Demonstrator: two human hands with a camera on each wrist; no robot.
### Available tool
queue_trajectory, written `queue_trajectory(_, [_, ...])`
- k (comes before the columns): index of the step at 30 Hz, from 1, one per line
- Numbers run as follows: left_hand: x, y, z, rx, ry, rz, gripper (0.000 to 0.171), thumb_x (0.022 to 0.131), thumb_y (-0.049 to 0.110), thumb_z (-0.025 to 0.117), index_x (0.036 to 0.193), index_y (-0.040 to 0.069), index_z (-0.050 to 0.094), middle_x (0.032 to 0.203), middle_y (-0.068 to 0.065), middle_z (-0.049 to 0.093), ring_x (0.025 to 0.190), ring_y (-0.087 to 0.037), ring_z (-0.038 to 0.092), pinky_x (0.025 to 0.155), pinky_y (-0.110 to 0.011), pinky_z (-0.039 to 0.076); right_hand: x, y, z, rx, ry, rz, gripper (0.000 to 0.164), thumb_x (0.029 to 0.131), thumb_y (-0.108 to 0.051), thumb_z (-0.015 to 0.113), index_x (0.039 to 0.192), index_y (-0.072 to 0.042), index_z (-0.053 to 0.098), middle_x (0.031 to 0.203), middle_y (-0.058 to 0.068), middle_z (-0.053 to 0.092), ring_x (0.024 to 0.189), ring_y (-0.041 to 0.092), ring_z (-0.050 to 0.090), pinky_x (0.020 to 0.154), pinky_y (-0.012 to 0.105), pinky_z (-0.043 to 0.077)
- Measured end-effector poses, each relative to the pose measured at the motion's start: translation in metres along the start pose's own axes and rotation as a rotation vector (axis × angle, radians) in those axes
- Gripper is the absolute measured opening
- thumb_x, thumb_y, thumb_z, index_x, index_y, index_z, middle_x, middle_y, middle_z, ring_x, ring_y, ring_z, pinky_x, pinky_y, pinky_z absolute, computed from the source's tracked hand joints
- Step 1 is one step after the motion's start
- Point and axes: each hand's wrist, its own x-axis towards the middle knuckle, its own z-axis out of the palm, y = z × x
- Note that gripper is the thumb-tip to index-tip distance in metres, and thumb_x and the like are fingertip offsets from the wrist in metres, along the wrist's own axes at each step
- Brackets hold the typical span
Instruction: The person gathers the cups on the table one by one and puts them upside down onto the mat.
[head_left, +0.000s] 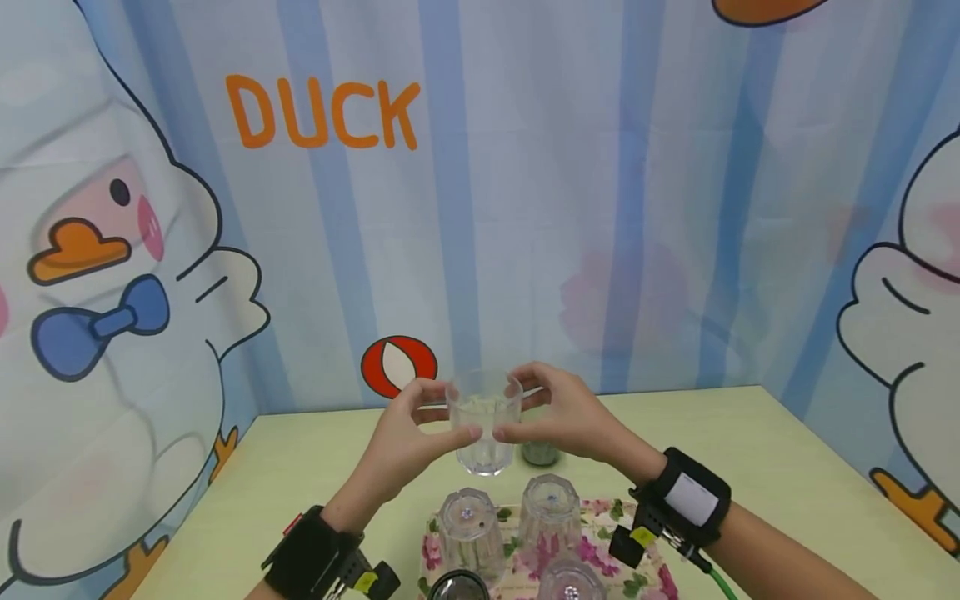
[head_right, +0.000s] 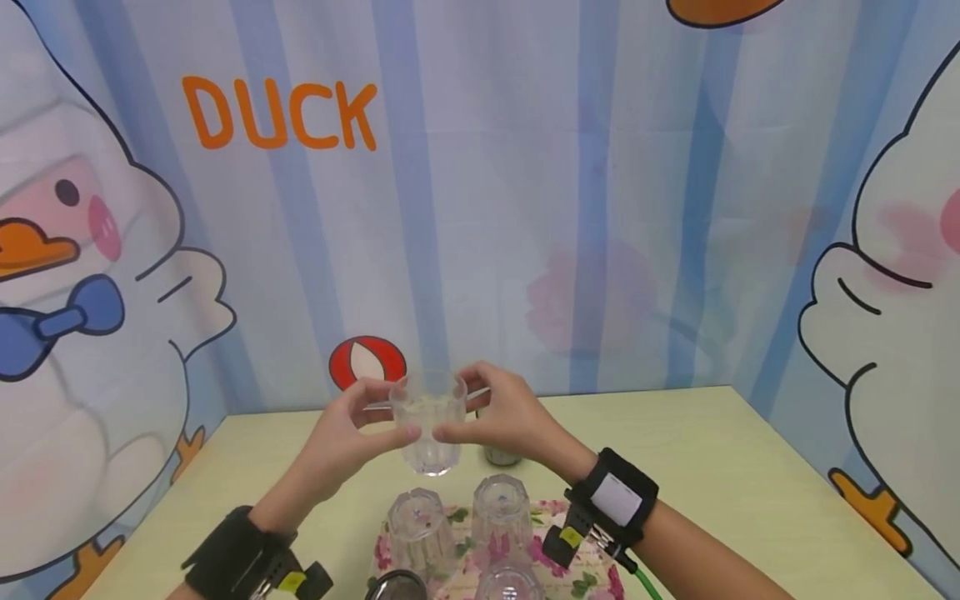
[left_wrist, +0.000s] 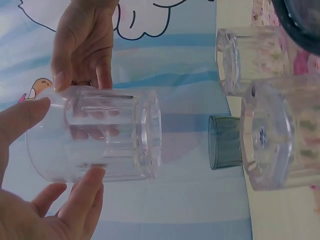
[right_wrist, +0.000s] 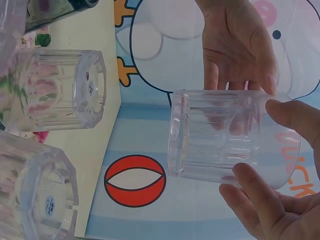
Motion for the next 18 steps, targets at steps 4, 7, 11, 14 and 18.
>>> queue_trajectory(4, [-0.007, 0.002, 0.004, -0.007, 0.014, -0.009, 0.06, 0.076, 0.031, 0.081, 0.126, 0.015, 0.052, 0.131, -0.007, 0.056, 0.116, -0.027, 0.058, 0.081, -0.037, 0.059, -0.006, 0.001, 0.0, 0.005, 0.0, 0.011, 0.066, 0.077, -0.04, 0.079, 0.131, -0.015, 0.051, 0.122, 0.005, 0.06, 0.111, 0.025, 0.061, 0.087, 0.038, 0.055])
queue_trajectory(7, [-0.012, 0.003, 0.008, -0.014, 0.015, -0.003, 0.058, 0.076, 0.03, 0.081, 0.124, 0.015, 0.053, 0.13, -0.007, 0.057, 0.115, -0.027, 0.058, 0.079, -0.036, 0.059, -0.012, 0.002, 0.0, 0.017, -0.004, 0.011, 0.065, 0.077, -0.038, 0.079, 0.13, -0.014, 0.052, 0.121, 0.006, 0.06, 0.109, 0.024, 0.062, 0.086, 0.037, 0.055])
queue_trajectory(11, [-0.018, 0.003, 0.012, -0.023, 0.014, 0.014, 0.056, 0.075, 0.03, 0.082, 0.122, 0.016, 0.054, 0.128, -0.004, 0.057, 0.116, -0.026, 0.058, 0.078, -0.035, 0.06, -0.02, 0.003, -0.001, 0.042, -0.01, 0.007, 0.065, 0.077, -0.036, 0.079, 0.13, -0.011, 0.052, 0.122, 0.009, 0.059, 0.107, 0.024, 0.062, 0.082, 0.033, 0.057])
queue_trajectory(14, [-0.022, 0.004, 0.014, -0.028, 0.013, 0.027, 0.055, 0.075, 0.029, 0.082, 0.121, 0.016, 0.055, 0.128, -0.002, 0.056, 0.117, -0.026, 0.058, 0.078, -0.035, 0.06, -0.025, 0.003, -0.002, 0.048, -0.01, 0.004, 0.066, 0.077, -0.036, 0.079, 0.13, -0.01, 0.051, 0.124, 0.01, 0.058, 0.106, 0.024, 0.062, 0.079, 0.031, 0.057])
queue_trajectory(18, [-0.026, 0.006, 0.017, -0.034, 0.008, 0.038, 0.052, 0.076, 0.029, 0.081, 0.118, 0.017, 0.055, 0.13, -0.002, 0.055, 0.116, -0.026, 0.058, 0.077, -0.035, 0.06, -0.032, 0.001, -0.003, 0.041, -0.004, 0.0, 0.065, 0.076, -0.036, 0.08, 0.129, -0.011, 0.052, 0.124, 0.009, 0.058, 0.104, 0.022, 0.062, 0.078, 0.031, 0.056])
